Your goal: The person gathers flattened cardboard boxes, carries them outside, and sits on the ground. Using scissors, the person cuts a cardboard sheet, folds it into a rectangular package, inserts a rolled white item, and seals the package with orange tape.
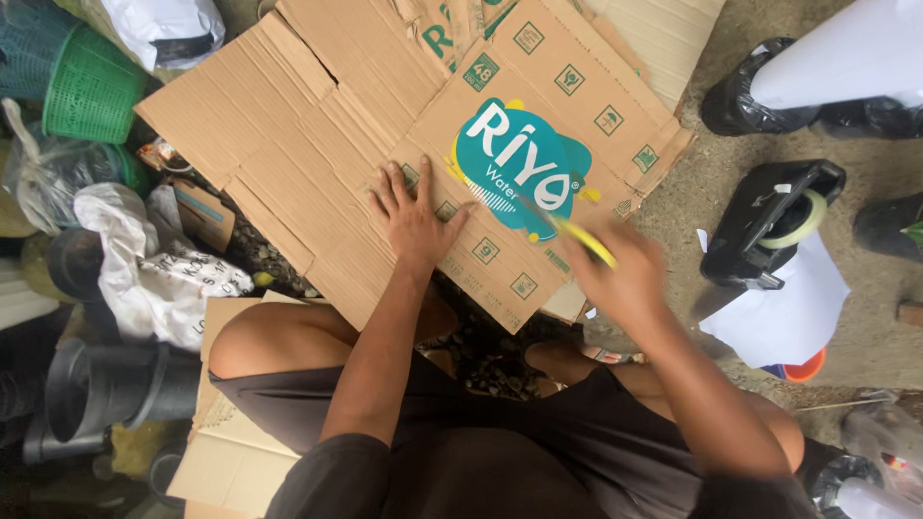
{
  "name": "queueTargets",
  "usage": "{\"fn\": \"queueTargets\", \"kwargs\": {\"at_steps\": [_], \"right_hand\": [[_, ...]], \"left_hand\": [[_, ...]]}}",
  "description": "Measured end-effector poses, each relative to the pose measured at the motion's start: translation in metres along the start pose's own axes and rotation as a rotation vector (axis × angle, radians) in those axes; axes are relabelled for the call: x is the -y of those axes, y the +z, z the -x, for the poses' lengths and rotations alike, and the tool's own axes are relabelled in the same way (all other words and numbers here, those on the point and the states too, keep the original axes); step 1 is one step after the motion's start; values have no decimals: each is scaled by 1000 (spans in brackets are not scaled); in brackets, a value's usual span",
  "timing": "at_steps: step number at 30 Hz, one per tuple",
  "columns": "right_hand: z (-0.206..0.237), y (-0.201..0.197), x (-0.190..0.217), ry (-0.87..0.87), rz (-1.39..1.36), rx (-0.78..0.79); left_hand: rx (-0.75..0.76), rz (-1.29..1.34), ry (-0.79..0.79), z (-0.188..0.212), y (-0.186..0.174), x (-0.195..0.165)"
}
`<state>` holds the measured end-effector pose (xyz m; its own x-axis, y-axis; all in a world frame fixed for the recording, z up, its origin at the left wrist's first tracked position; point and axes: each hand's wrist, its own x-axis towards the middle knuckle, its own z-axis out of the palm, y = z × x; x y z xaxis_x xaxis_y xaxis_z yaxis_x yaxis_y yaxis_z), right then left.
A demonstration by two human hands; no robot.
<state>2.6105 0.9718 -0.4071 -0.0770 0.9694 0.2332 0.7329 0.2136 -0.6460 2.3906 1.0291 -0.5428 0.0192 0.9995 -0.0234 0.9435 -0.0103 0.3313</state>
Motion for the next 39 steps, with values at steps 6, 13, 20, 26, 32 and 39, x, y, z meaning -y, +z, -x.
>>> {"fn": "queueTargets", "kwargs": {"at_steps": [6,13,20,26,32,39], "right_hand": [[-97,91,14,-39,121,-47],[91,-2,-47,305,256,112],[16,-14,-17,182,219,85],[-130,75,10,-107,214,-116],[-7,24,-57,66,159,66],[81,-40,-69,271,282,110]], "left_hand": [[35,50,-80,0,0,0],[-5,51,-50,-1,16,13],[286,-129,-71,-22,-4,-3],[464,-191,-166,-33,-25,-22],[495,-207,-147,-37,-19,-18],[574,-202,-200,-45,-3,-27]]}}
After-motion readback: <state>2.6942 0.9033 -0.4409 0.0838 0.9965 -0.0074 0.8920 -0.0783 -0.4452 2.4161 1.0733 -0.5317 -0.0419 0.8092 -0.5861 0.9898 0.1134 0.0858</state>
